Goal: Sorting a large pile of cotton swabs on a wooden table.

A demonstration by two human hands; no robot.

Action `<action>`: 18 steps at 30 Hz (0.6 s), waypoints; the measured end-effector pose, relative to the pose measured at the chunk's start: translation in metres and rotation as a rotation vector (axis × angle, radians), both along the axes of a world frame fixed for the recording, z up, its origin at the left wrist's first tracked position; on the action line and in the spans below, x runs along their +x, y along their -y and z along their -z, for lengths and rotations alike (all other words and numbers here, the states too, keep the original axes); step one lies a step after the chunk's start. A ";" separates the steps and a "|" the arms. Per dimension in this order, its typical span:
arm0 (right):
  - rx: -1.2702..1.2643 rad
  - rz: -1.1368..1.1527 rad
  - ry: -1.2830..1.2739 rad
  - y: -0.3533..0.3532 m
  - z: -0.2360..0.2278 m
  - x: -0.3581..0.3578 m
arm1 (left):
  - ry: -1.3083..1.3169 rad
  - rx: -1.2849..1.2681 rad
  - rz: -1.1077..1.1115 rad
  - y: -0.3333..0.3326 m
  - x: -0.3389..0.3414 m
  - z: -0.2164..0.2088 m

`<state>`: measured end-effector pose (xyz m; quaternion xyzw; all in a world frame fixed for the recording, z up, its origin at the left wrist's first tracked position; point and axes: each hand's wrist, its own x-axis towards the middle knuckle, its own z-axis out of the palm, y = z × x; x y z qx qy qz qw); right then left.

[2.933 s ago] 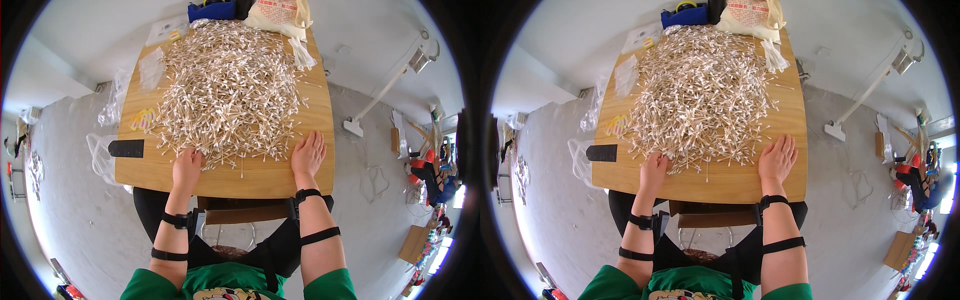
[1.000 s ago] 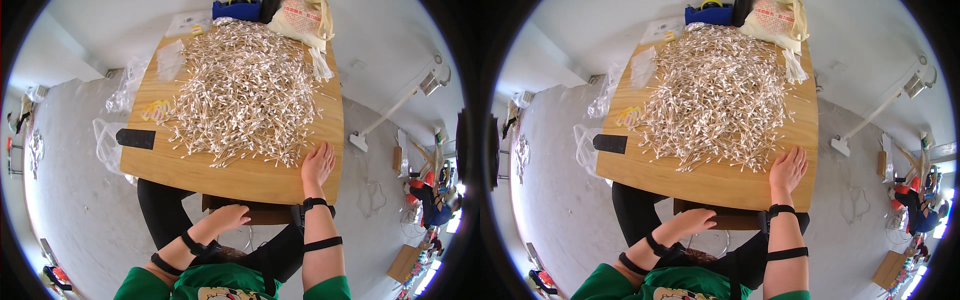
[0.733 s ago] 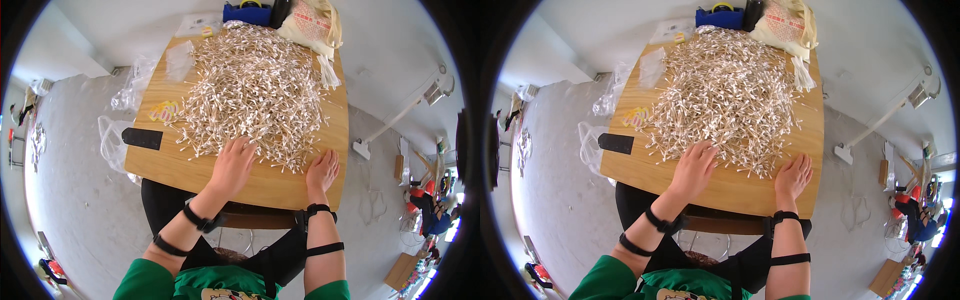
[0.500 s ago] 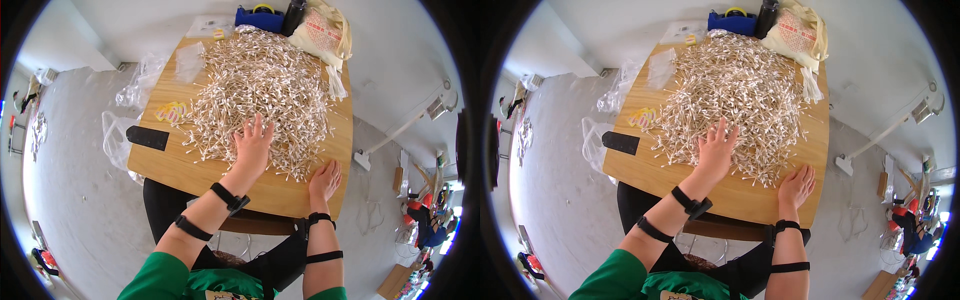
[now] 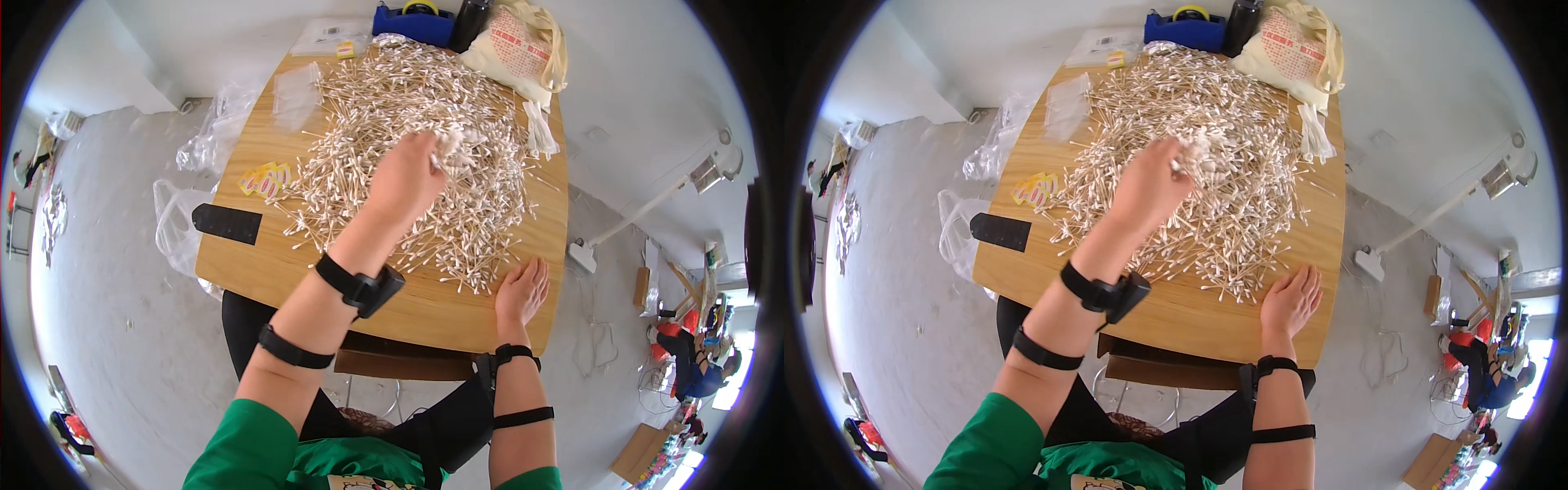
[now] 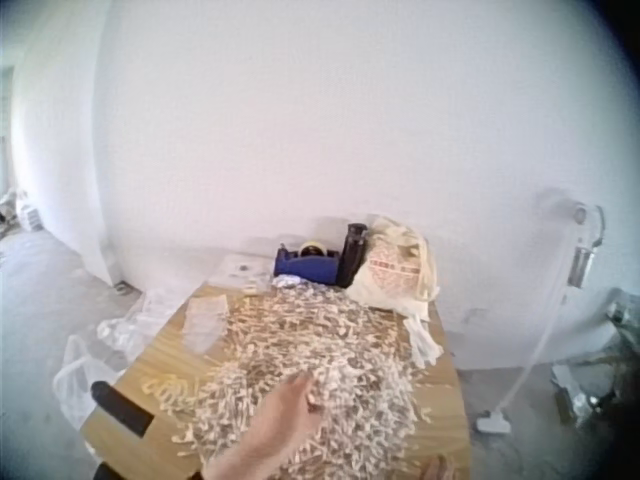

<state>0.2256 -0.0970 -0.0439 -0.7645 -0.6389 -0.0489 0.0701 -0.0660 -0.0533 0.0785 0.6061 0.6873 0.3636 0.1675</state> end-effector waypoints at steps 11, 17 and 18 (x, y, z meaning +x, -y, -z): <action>-0.007 0.008 -0.027 -0.001 -0.002 0.000 | 0.574 -0.114 -0.102 -0.004 -0.062 0.028; -0.001 0.002 -0.036 0.000 0.000 -0.001 | 0.532 -0.170 -0.169 0.012 -0.080 0.036; -0.001 0.000 -0.042 0.000 0.000 -0.002 | 0.531 -0.171 -0.168 0.015 -0.081 0.039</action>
